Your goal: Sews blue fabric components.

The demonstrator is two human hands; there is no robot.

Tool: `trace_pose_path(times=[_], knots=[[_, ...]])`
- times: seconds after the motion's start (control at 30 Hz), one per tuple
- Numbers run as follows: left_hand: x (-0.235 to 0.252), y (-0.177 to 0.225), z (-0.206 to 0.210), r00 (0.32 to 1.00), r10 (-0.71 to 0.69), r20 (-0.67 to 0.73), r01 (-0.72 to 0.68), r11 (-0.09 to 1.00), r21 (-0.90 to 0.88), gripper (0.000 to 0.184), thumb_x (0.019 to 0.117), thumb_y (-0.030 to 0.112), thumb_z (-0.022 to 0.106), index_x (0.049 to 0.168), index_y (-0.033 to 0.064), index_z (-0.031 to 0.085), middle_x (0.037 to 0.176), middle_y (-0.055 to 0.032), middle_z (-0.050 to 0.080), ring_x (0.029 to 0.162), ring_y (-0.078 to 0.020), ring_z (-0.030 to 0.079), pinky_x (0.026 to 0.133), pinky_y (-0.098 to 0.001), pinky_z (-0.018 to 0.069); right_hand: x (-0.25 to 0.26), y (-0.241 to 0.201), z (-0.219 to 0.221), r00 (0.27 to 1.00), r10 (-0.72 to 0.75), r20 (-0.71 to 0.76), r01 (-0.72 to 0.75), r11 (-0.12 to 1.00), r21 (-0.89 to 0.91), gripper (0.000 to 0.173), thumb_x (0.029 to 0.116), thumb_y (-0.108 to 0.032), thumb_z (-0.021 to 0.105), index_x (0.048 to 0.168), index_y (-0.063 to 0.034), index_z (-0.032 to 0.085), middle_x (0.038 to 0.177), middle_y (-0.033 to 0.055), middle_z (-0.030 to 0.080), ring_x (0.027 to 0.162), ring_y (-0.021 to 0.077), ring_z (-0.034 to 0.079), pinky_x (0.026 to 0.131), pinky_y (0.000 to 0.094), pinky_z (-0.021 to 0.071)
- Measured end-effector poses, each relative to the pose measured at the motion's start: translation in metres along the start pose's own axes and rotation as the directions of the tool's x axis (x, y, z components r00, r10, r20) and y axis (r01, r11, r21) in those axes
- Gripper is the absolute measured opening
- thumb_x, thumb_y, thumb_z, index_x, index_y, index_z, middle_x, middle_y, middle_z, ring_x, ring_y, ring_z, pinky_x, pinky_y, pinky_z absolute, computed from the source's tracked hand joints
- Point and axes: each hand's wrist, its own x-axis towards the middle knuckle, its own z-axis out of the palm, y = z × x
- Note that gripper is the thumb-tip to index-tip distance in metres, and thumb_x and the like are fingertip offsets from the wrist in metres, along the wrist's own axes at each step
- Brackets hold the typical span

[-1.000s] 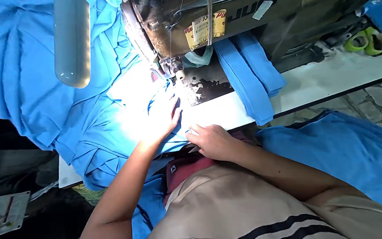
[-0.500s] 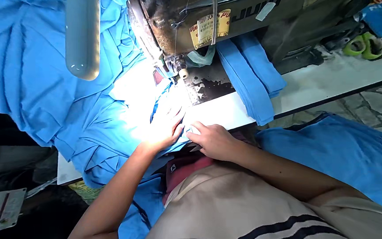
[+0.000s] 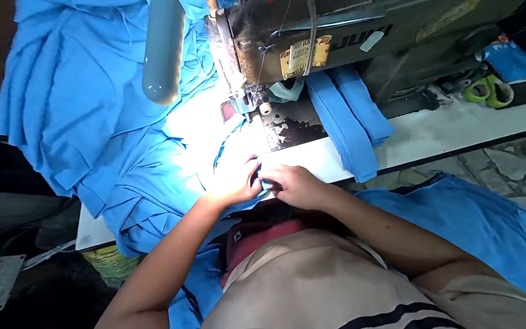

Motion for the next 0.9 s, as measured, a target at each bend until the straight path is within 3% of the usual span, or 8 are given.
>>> trace_pose_path(times=[0.1,0.23,0.33,0.4,0.53,0.73,0.8,0.9], knots=[[0.010,0.005,-0.002,0.995,-0.089,-0.039,0.084,0.989,-0.118,0.015,0.0891,0.009,0.068,0.093,-0.0038,0.073,0.106,-0.0183,0.071,0.096,-0.0347,0.070,0.082,-0.0556,0.0544,0.009,0.001,-0.013,0.990,-0.074,-0.121,0.079,0.996,0.035,0.030,0.0841,0.007,0.068,0.112,-0.0011,0.074,0.110,0.0158,0.073,0.102,0.0294,0.070,0.087,0.0490,0.0574],[0.023,0.005,-0.024,0.895,-0.424,0.140,0.445,0.826,-0.345,0.031,0.1063,0.015,0.052,0.092,-0.0042,0.071,0.081,-0.0159,0.066,0.080,-0.0265,0.064,0.077,-0.0483,0.0503,0.013,0.003,-0.007,0.987,0.025,0.157,0.009,0.977,-0.213,0.024,0.0932,0.000,0.063,0.114,-0.0045,0.074,0.131,0.0164,0.067,0.104,0.0354,0.071,0.084,0.0557,0.0560],[0.025,-0.003,-0.027,0.872,-0.466,0.151,0.486,0.782,-0.390,0.033,0.1055,0.015,0.054,0.082,-0.0034,0.066,0.071,-0.0073,0.056,0.069,-0.0150,0.052,0.070,-0.0359,0.0445,0.014,0.013,0.012,0.997,-0.037,0.061,0.055,0.945,-0.321,0.021,0.0932,-0.004,0.064,0.112,-0.0051,0.075,0.129,0.0194,0.067,0.091,0.0379,0.073,0.071,0.0549,0.0572],[0.026,-0.006,-0.026,0.873,-0.458,0.166,0.482,0.761,-0.434,0.031,0.1052,0.015,0.054,0.083,-0.0035,0.065,0.073,-0.0063,0.057,0.070,-0.0132,0.052,0.070,-0.0349,0.0445,0.014,0.014,0.017,0.996,-0.083,0.012,0.082,0.934,-0.349,0.015,0.0925,-0.005,0.066,0.105,-0.0030,0.075,0.118,0.0206,0.070,0.084,0.0375,0.073,0.065,0.0537,0.0570],[0.027,-0.008,-0.027,0.882,-0.444,0.159,0.461,0.742,-0.486,0.026,0.1042,0.013,0.055,0.092,-0.0064,0.067,0.081,-0.0113,0.062,0.077,-0.0168,0.056,0.078,-0.0385,0.0475,0.020,-0.006,-0.003,0.981,0.098,0.165,-0.051,0.963,-0.265,0.020,0.0976,-0.002,0.058,0.113,-0.0006,0.070,0.100,0.0199,0.070,0.092,0.0383,0.070,0.076,0.0571,0.0536],[0.026,0.000,-0.031,0.888,-0.432,0.155,0.455,0.783,-0.424,0.028,0.1049,0.016,0.055,0.092,-0.0044,0.068,0.085,-0.0153,0.065,0.084,-0.0252,0.062,0.080,-0.0472,0.0482,0.023,-0.008,-0.003,0.974,0.183,0.133,-0.161,0.973,-0.164,0.014,0.0975,-0.006,0.063,0.108,-0.0001,0.070,0.093,0.0179,0.070,0.092,0.0348,0.069,0.079,0.0556,0.0537],[0.021,0.003,-0.026,0.902,-0.396,0.170,0.431,0.819,-0.378,0.031,0.1062,0.018,0.052,0.096,-0.0025,0.073,0.088,-0.0170,0.069,0.088,-0.0297,0.066,0.082,-0.0528,0.0497,0.015,-0.008,0.001,0.971,0.198,0.137,-0.168,0.965,-0.202,0.017,0.0984,-0.007,0.061,0.111,0.0001,0.072,0.104,0.0185,0.072,0.097,0.0357,0.070,0.082,0.0559,0.0548],[0.007,0.005,-0.001,0.981,-0.192,-0.026,0.176,0.942,-0.284,0.023,0.1000,0.009,0.056,0.095,-0.0031,0.075,0.095,-0.0150,0.073,0.090,-0.0277,0.071,0.080,-0.0482,0.0549,0.002,-0.006,0.015,0.991,0.121,0.056,-0.104,0.966,-0.238,0.015,0.0940,-0.003,0.063,0.105,0.0009,0.073,0.105,0.0186,0.071,0.089,0.0359,0.072,0.072,0.0548,0.0568]])
